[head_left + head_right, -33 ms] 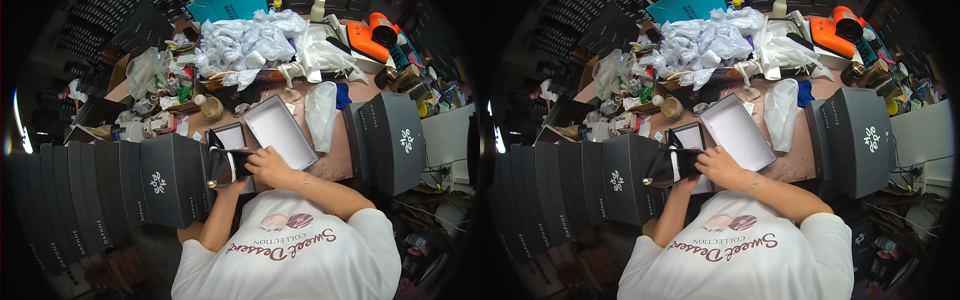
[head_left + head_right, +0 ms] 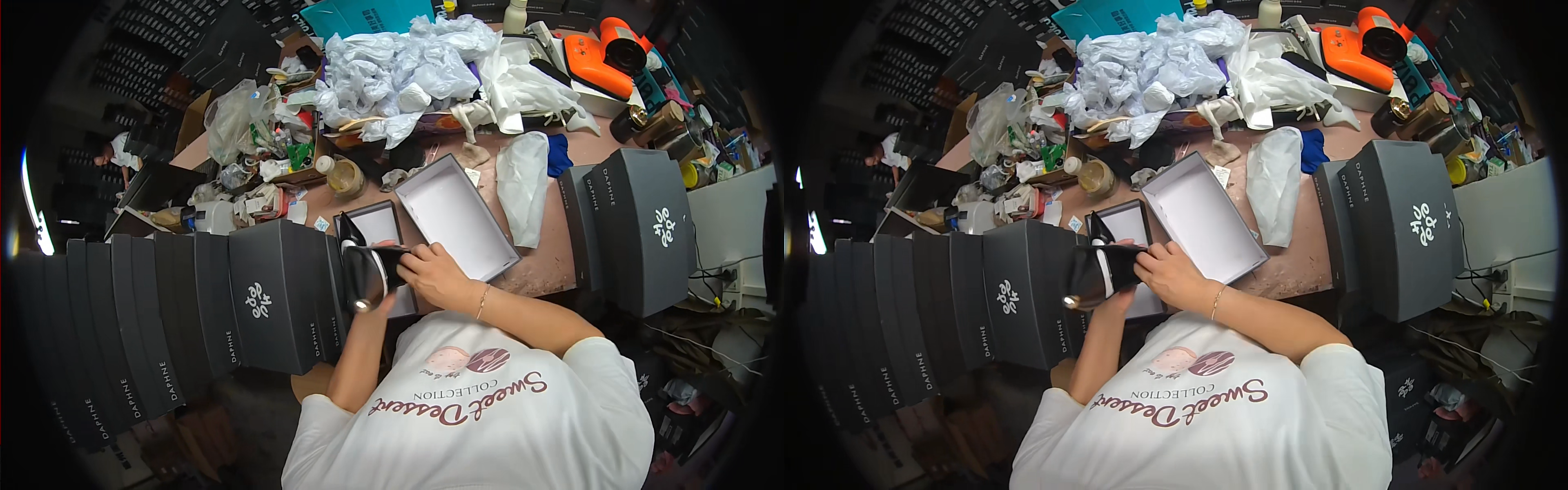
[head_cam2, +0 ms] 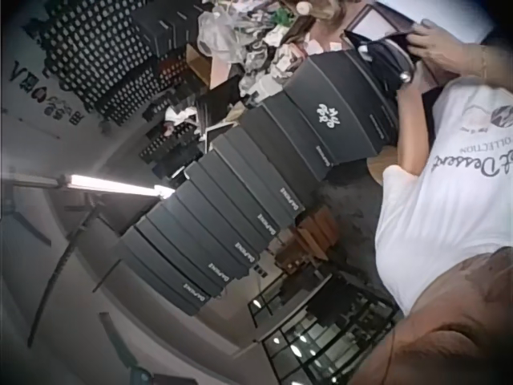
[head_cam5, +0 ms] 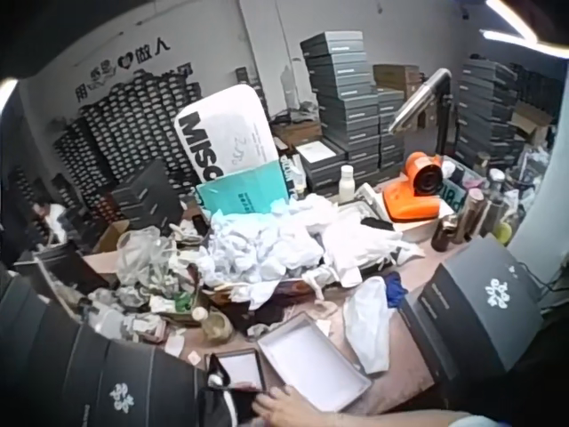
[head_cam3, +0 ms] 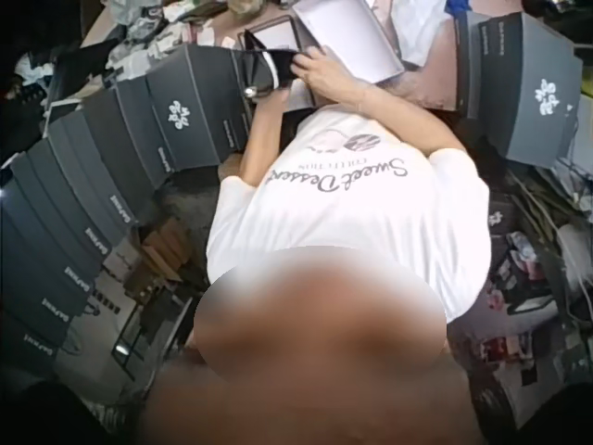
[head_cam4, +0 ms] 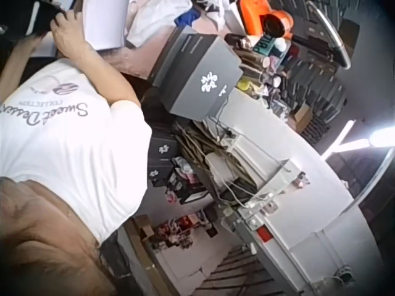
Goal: Packaging high-heeled shoes into boxes with tissue paper and silica packets.
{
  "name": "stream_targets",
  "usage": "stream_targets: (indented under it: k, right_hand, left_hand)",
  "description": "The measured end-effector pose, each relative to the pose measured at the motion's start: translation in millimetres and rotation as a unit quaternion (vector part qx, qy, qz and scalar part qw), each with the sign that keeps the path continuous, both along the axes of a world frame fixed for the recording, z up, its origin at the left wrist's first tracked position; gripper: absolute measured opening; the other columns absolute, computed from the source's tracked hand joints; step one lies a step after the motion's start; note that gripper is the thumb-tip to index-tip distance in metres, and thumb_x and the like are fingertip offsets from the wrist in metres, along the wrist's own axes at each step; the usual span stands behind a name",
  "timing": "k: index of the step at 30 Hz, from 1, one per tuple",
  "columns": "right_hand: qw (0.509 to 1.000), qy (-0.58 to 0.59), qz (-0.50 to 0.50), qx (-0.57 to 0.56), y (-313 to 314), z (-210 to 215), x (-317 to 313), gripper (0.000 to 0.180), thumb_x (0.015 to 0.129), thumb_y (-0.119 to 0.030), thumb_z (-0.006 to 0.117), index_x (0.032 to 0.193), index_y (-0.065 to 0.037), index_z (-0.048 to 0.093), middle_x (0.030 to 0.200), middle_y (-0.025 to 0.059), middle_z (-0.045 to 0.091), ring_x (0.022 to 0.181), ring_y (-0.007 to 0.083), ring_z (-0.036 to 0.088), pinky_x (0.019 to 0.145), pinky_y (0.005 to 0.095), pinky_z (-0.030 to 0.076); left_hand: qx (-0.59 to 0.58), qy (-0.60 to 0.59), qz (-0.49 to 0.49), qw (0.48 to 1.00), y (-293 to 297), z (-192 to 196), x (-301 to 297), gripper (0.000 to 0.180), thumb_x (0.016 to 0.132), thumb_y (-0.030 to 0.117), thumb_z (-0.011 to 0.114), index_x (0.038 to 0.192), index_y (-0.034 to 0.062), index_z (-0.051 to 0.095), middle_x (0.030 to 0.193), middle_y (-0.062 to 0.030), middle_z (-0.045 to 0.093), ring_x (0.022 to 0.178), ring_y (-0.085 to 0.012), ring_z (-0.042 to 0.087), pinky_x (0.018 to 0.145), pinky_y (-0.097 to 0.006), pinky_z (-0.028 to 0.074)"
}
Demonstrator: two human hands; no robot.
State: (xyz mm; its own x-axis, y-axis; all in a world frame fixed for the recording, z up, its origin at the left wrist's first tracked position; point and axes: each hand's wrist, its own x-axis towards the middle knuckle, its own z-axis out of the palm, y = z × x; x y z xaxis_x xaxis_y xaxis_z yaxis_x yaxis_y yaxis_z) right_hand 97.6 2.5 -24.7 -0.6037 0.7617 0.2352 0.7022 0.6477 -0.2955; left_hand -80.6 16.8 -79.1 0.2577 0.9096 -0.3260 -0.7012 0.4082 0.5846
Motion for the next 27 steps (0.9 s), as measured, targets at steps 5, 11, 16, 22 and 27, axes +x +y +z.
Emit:
stream_targets:
  k: [5,11,16,22,27]
  right_hand:
    - [0.981,-0.006,0.052,-0.186,-12.8,9.8,51.9,0.023,0.075,-0.012,0.06,0.096,-0.014,0.069,0.088,0.0057,0.056,0.09,0.0227,0.053,0.076,0.0364,0.038]
    - [0.424,0.53,-0.151,-0.719,-14.8,-24.8,123.4,0.045,0.078,0.001,0.038,0.12,0.007,0.054,0.101,0.01,0.061,0.087,0.0161,0.059,0.082,0.0311,0.05]
    - [0.409,0.552,-0.083,-0.721,-38.4,-41.5,97.5,0.053,0.092,-0.021,0.058,0.136,0.003,0.041,0.125,0.0099,0.055,0.109,0.0131,0.054,0.093,0.0265,0.044]
    - [0.869,0.336,-0.082,-0.355,-29.1,-20.5,55.1,0.04,0.08,-0.003,0.059,0.12,-0.005,0.06,0.112,0.0109,0.055,0.102,0.0256,0.054,0.094,0.0323,0.041]
    - [0.978,0.075,0.083,-0.177,-18.6,-53.1,-5.3,0.029,0.077,-0.02,0.057,0.1,-0.004,0.063,0.1,0.007,0.055,0.091,0.0236,0.048,0.074,0.0345,0.038]
  left_hand:
    - [-0.021,-0.039,0.038,0.998,-11.0,-8.7,-13.2,0.04,0.093,0.029,0.05,0.116,-0.0036,0.052,0.104,-0.0198,0.063,0.102,-0.0304,0.062,0.088,-0.04,0.054]
    - [-0.122,-0.002,0.123,0.985,-32.5,-19.6,-30.5,0.037,0.092,0.026,0.055,0.116,-0.0022,0.055,0.109,-0.0141,0.062,0.1,-0.0247,0.061,0.086,-0.038,0.053]
    - [-0.172,0.034,0.191,0.966,-59.3,-20.2,-17.4,0.034,0.091,0.024,0.057,0.116,0.002,0.056,0.112,-0.0106,0.062,0.1,-0.0231,0.061,0.088,-0.039,0.053]
    - [-0.219,0.056,0.199,0.954,-68.5,-20.4,-6.7,0.033,0.092,0.024,0.056,0.117,0.0034,0.057,0.112,-0.0101,0.062,0.1,-0.0204,0.061,0.089,-0.036,0.051]
    - [-0.142,0.317,0.095,0.933,-45.4,28.0,26.5,0.04,0.101,0.035,0.038,0.108,0.0018,0.058,0.099,-0.0056,0.058,0.092,-0.0127,0.055,0.082,-0.028,0.047]
